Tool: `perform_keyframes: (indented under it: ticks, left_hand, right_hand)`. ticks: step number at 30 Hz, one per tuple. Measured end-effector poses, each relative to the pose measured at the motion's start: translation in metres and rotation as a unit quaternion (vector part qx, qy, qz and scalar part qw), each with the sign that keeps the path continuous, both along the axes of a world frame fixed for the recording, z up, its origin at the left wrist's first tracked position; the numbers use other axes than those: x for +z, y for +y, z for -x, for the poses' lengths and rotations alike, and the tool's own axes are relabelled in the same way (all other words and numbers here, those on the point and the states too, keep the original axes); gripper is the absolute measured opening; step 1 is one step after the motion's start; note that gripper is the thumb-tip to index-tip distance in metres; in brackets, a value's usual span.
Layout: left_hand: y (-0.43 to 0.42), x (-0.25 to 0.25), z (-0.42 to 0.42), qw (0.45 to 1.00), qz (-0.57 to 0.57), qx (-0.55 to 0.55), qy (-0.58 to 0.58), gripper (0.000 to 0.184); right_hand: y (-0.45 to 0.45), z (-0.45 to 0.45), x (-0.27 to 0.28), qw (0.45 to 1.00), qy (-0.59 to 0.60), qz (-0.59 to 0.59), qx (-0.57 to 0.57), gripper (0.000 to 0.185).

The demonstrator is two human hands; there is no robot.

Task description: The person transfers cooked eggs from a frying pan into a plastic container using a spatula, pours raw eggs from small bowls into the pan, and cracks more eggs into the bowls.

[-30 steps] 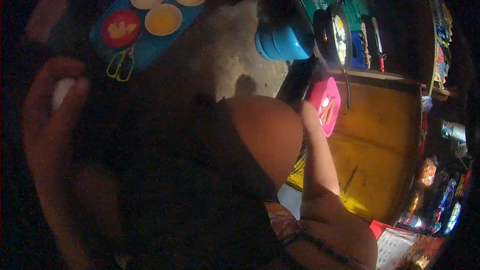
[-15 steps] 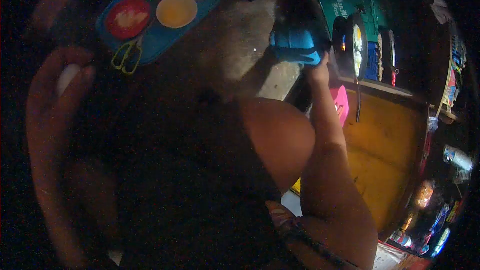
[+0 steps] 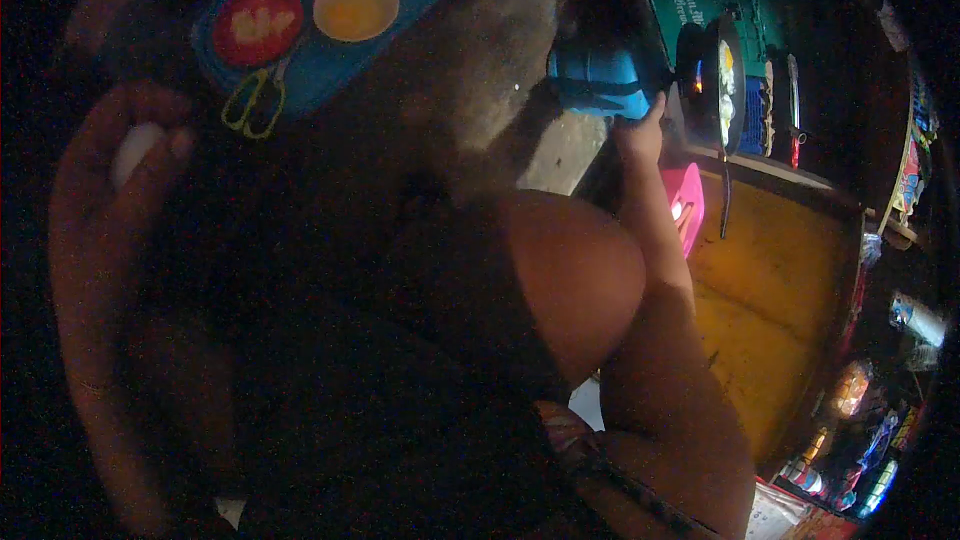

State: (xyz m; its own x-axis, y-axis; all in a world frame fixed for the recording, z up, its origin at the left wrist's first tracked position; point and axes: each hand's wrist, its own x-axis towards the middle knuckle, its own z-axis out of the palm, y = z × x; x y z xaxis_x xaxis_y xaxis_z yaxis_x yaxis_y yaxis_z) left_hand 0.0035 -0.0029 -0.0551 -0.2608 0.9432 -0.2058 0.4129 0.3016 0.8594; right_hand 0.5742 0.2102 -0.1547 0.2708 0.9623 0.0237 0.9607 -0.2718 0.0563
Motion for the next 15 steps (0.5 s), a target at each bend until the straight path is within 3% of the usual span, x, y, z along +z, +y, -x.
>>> perform_keyframes:
  ticks: [6,9,12,15]
  left_hand:
    - [-0.002,0.0,-0.001,1.0,-0.023,-0.001,0.01,0.018]
    - [-0.005,0.01,-0.015,0.996,-0.084,-0.003,-0.022,0.019]
    - [-0.002,-0.002,-0.003,0.999,-0.046,-0.003,0.003,0.02]
    - [-0.002,-0.01,0.002,1.0,-0.009,0.011,0.018,0.021]
  right_hand:
    - [0.005,0.009,0.009,0.998,0.016,0.059,0.017,0.083]
    - [-0.003,0.011,-0.001,0.999,0.039,0.013,0.025,0.082]
    - [-0.003,0.017,-0.001,0.999,0.014,-0.001,-0.04,0.081]
    - [0.005,-0.002,-0.009,0.997,0.01,-0.081,0.001,0.083]
